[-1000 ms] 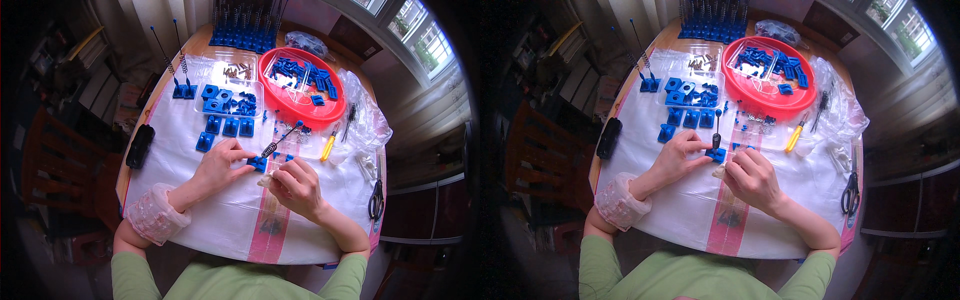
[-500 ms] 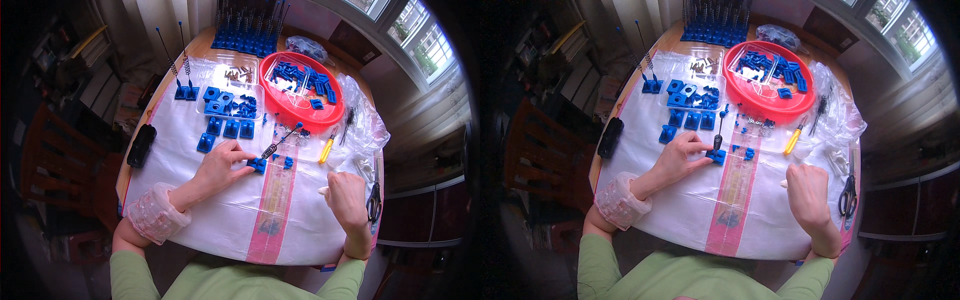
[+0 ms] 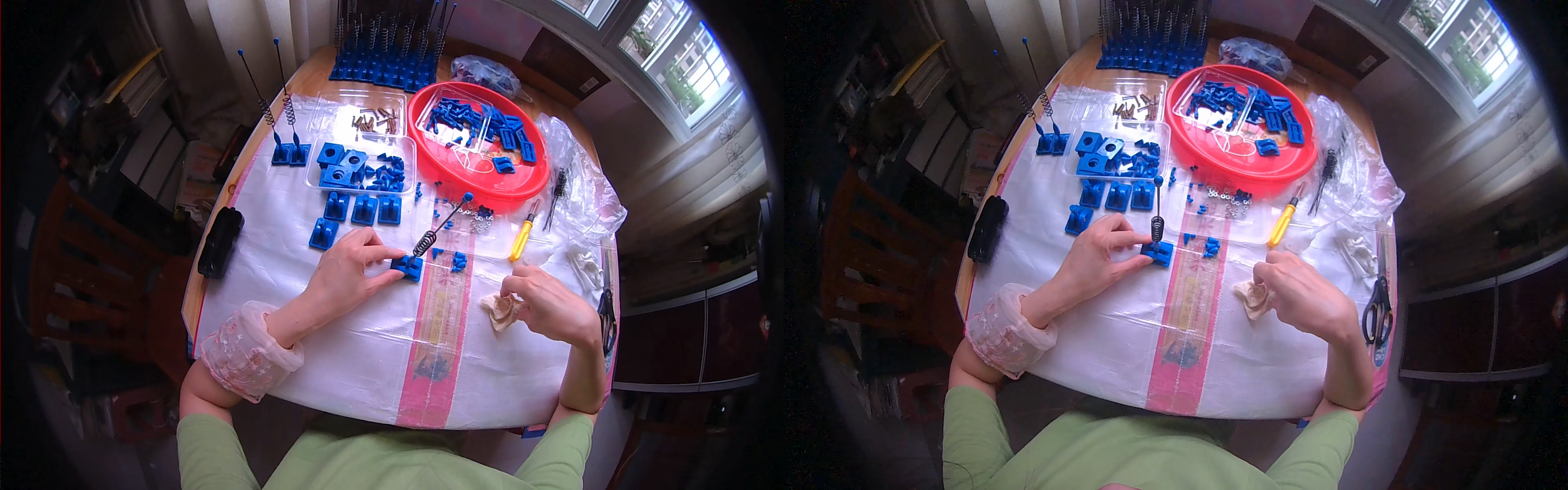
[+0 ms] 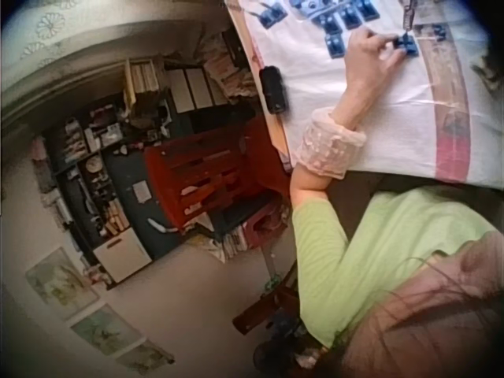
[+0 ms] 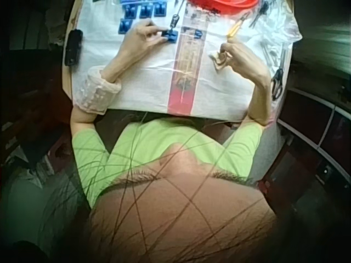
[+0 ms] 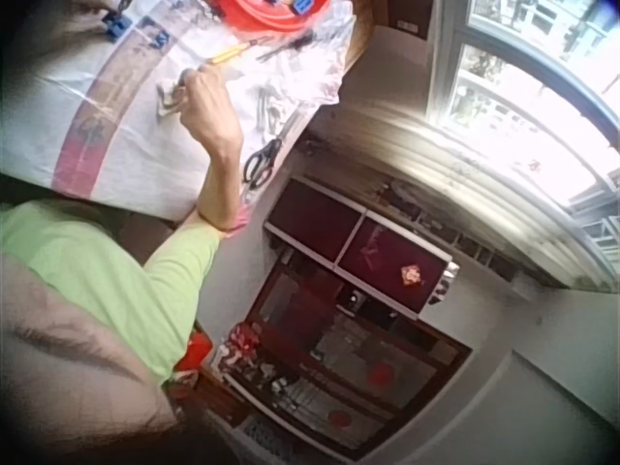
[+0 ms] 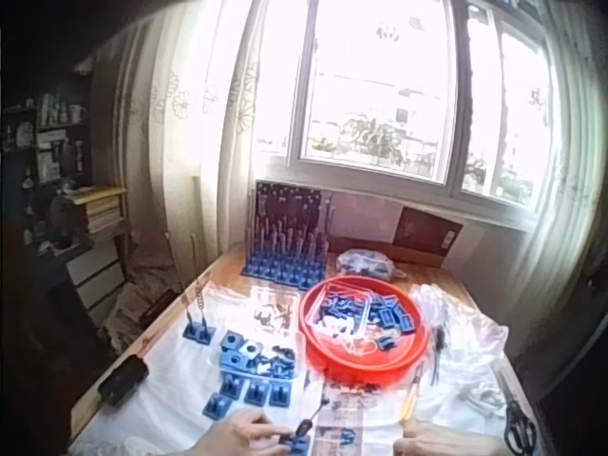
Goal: Assembling a spring and rod into a blue plastic fixture component.
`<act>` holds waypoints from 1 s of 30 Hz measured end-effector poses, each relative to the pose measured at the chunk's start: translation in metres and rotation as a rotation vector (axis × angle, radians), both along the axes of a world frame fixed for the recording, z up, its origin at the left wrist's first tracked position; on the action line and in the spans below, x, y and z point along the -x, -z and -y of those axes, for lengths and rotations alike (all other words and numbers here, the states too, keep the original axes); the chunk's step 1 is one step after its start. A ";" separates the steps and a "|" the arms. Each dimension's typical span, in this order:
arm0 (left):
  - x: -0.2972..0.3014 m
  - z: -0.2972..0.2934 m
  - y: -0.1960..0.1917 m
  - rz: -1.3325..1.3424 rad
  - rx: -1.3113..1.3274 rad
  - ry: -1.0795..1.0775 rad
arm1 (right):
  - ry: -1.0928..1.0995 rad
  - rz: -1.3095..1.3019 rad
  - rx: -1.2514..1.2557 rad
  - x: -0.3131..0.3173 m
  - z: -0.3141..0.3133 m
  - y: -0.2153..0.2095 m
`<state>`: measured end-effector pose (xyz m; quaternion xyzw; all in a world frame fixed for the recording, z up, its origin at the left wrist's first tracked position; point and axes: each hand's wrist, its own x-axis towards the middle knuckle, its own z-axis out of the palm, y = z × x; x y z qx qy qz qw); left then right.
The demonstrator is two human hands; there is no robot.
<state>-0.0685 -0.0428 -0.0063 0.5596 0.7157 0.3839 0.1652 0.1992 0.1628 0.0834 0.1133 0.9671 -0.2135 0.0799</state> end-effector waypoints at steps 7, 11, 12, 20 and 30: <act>0.000 -0.001 0.000 -0.010 -0.005 0.009 | 0.063 0.123 -0.028 0.007 -0.005 0.015; 0.000 -0.001 -0.001 -0.011 0.013 0.004 | 0.037 0.197 -0.063 0.009 -0.007 0.010; -0.001 -0.001 -0.001 -0.010 0.008 0.003 | 0.040 0.222 -0.042 0.009 -0.008 0.008; 0.000 0.000 0.001 -0.024 -0.007 0.004 | 0.196 -0.120 0.262 0.012 -0.015 -0.011; 0.000 -0.002 0.002 -0.008 -0.016 0.014 | 0.596 -0.705 1.984 0.047 -0.004 0.040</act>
